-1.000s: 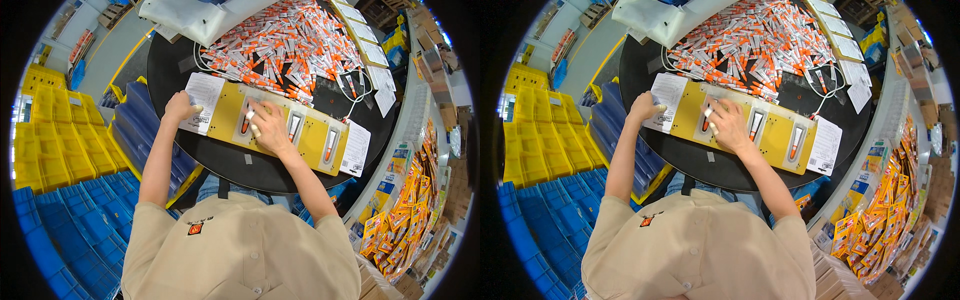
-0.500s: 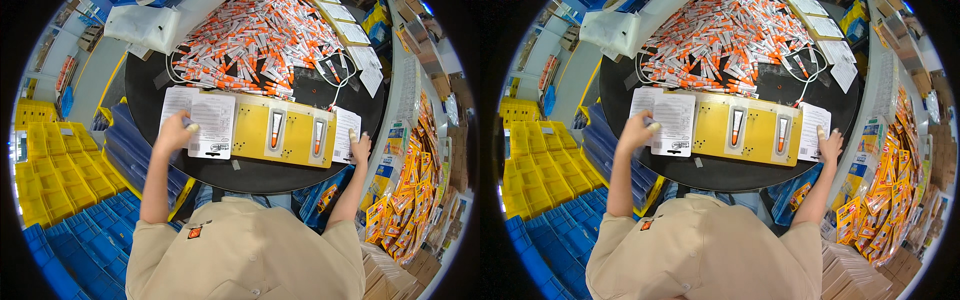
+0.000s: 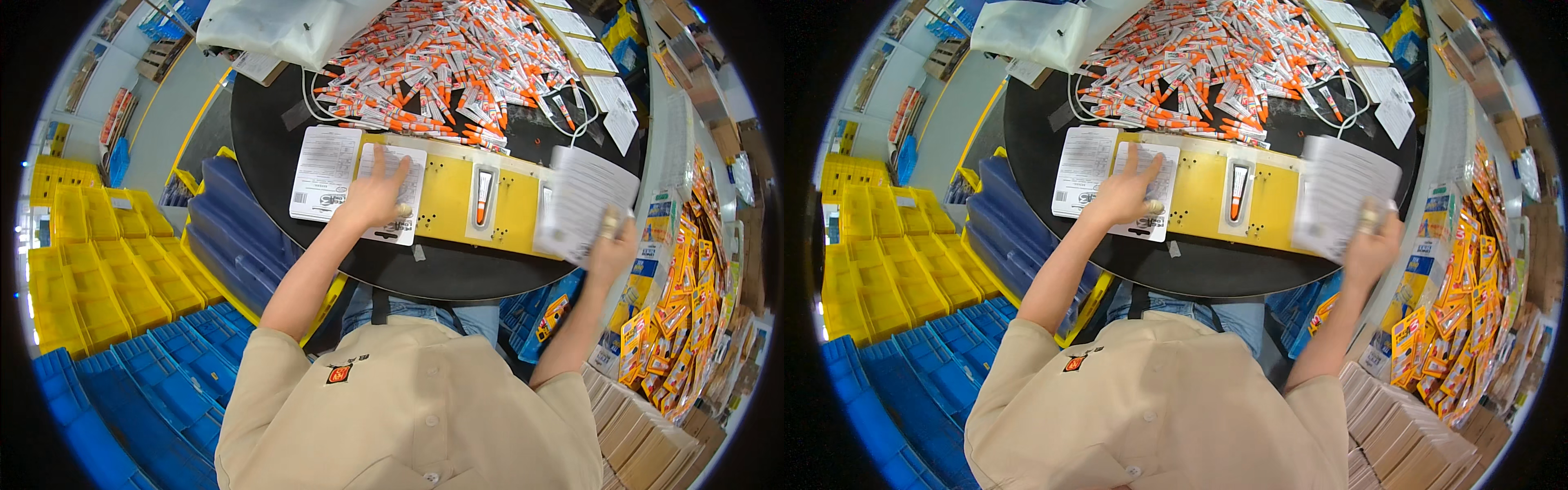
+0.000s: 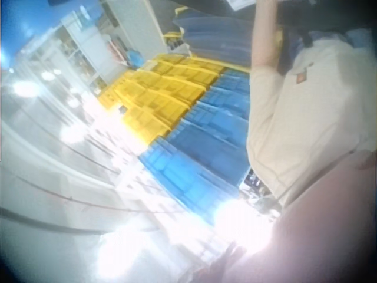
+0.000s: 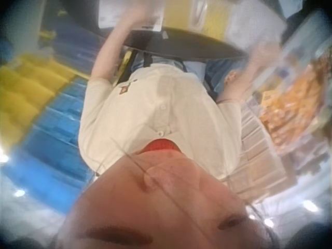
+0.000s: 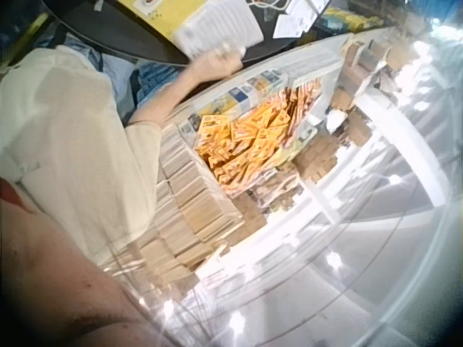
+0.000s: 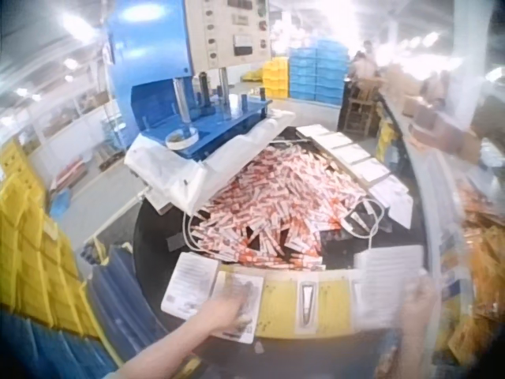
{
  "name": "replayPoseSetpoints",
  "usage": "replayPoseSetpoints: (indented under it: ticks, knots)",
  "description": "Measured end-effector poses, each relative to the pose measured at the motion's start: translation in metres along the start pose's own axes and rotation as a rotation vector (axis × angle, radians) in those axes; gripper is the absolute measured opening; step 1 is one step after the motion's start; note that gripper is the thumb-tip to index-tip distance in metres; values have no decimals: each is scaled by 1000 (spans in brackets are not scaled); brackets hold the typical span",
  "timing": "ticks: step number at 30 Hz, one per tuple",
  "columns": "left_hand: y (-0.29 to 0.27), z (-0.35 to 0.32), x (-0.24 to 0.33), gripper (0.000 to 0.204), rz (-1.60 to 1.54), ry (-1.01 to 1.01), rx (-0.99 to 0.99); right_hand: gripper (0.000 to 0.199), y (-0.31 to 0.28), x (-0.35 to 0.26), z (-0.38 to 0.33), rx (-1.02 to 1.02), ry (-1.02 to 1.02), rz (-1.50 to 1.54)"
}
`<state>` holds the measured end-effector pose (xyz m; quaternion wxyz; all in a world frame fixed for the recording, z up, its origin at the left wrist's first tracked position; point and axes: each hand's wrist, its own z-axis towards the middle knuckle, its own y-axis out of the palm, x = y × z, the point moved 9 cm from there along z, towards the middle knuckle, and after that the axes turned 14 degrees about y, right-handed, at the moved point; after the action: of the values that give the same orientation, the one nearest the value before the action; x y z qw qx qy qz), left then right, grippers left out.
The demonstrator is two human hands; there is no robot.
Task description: The person repeatedly picks orange digital thermometers from a pile, places them into yellow cardboard packaging inserts, and then folds the packaging to close it. The completed packages are stacked on the table.
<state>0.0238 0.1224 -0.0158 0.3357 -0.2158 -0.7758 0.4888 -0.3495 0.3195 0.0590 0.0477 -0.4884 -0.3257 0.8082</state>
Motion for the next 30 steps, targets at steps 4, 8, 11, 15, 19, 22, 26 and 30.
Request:
replayPoseSetpoints:
  ticks: [4,8,11,15,19,22,26,30]
  knots:
    - [5,6,-3,86,9,-3,-16,25,103,-60,-79,-312,133,-120]
    - [-1,2,-5,83,27,26,5,35,123,-75,-88,-238,102,54]
    - [-7,2,-7,79,8,-47,-22,37,100,-42,-66,-359,110,189]
    - [-30,25,35,73,-76,0,205,47,103,-22,-77,-319,-76,-563]
    - [1,51,96,92,-1,131,11,49,122,-1,-54,-313,-102,-612]
    - [12,48,88,96,-6,176,-57,43,84,74,35,-58,-35,-614]
    - [10,55,73,89,-4,257,-4,77,48,307,102,-116,932,-195]
    - [0,58,76,78,-100,97,65,36,45,341,102,-68,476,-808]
